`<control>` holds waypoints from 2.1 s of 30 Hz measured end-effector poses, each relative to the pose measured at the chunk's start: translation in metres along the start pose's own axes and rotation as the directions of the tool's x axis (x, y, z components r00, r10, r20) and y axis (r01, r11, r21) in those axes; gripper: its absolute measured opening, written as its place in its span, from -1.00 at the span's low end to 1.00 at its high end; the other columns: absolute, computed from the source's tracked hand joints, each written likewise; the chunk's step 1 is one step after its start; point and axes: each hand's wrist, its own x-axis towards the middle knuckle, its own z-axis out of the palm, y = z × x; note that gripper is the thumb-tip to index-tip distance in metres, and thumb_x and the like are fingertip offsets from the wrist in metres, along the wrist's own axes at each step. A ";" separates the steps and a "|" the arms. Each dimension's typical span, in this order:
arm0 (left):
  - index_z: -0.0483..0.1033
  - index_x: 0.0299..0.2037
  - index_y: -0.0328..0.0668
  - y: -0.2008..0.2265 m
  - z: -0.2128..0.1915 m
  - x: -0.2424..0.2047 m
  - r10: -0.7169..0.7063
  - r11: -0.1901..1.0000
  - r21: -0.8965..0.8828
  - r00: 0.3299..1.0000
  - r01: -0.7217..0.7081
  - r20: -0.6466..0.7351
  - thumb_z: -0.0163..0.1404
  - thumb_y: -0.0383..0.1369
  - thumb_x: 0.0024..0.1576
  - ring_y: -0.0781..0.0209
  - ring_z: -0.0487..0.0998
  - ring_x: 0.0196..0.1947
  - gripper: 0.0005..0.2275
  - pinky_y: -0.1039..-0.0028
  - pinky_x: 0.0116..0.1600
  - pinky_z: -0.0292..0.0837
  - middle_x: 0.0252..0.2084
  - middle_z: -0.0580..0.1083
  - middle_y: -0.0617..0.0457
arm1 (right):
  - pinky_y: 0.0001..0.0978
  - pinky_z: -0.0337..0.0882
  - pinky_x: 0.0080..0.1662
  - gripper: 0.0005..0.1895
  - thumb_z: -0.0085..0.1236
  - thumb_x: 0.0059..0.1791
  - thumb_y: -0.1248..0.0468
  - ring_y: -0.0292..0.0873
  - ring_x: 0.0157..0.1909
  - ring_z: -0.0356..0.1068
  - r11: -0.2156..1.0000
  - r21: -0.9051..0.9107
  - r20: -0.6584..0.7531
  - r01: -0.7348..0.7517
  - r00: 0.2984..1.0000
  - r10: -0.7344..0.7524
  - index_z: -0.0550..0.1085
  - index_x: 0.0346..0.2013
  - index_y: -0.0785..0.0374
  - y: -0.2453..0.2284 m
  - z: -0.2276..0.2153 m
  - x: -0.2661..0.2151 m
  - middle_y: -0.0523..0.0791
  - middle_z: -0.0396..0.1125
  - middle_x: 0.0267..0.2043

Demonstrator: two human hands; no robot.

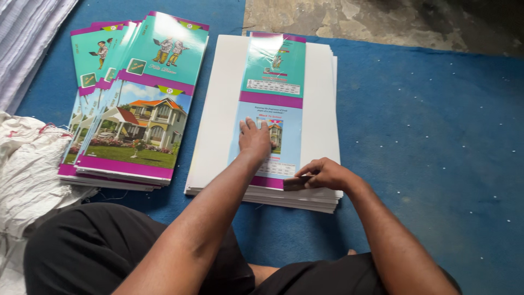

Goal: The person sits on the floor and repeatedly folds a printed cover sheet around a stack of blank pages. They use a small wooden tool to press and crease the spine fold, then place the finished unit onto a growing stack to the left. The process is repeated for multiple units.

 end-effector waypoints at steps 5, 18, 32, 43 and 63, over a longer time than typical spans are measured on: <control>0.43 0.26 -0.13 0.011 0.020 -0.018 0.047 0.996 0.083 0.999 -0.045 -0.022 0.02 -0.31 0.25 -0.23 0.20 0.47 -0.64 0.00 0.42 0.23 0.45 0.25 -0.26 | -0.11 0.56 -0.05 -0.51 0.30 -0.18 0.35 -0.02 -0.05 0.53 0.949 0.289 -0.140 -0.130 0.974 0.177 0.59 0.06 0.01 0.003 -0.017 -0.008 -0.02 0.52 0.00; -0.21 0.51 -0.28 0.070 -0.015 -0.073 -0.041 0.991 0.133 0.977 0.014 0.208 0.12 0.29 -0.04 -0.47 -0.39 0.53 0.11 -0.26 0.45 -0.32 0.51 -0.25 -0.56 | 0.04 0.53 0.04 -0.64 0.29 -0.06 0.30 0.07 0.02 0.51 0.793 0.401 -0.556 -0.460 0.565 0.609 0.59 0.05 0.08 0.052 -0.056 -0.022 0.01 0.48 0.03; 0.11 0.35 -0.46 0.071 -0.024 -0.072 0.016 0.999 0.033 0.996 -0.019 0.087 0.15 -0.06 0.01 -0.58 -0.08 0.42 -0.20 -0.27 0.30 0.08 0.41 -0.01 -0.59 | 0.01 0.42 0.21 -0.41 0.28 -0.07 -0.06 0.12 0.22 0.38 0.930 -0.051 -0.681 -0.365 0.693 0.235 0.51 0.14 0.19 0.024 -0.027 0.001 0.09 0.36 0.19; 0.58 -0.29 -0.51 0.038 -0.011 -0.062 0.408 0.913 0.126 0.878 -0.388 -0.252 -0.01 -0.56 0.05 -0.20 0.64 -0.39 -0.87 0.15 -0.29 0.57 -0.40 0.57 -0.33 | -0.01 0.36 0.25 -0.32 0.38 -0.13 -0.05 0.12 0.28 0.29 0.913 -0.070 -0.645 -0.403 0.716 0.266 0.47 0.13 0.30 -0.005 -0.011 -0.007 0.12 0.28 0.23; 0.49 -0.15 -0.33 -0.047 -0.187 -0.079 0.126 0.991 0.071 0.941 -0.109 -0.315 -0.12 -0.39 0.28 -0.13 0.67 -0.38 -0.84 0.11 -0.23 0.60 -0.35 0.58 -0.25 | -0.05 0.51 0.09 -0.41 0.40 -0.14 0.04 0.03 0.04 0.52 0.929 0.062 -0.645 -0.364 0.696 0.315 0.51 0.07 0.31 0.013 -0.007 0.008 0.10 0.49 0.02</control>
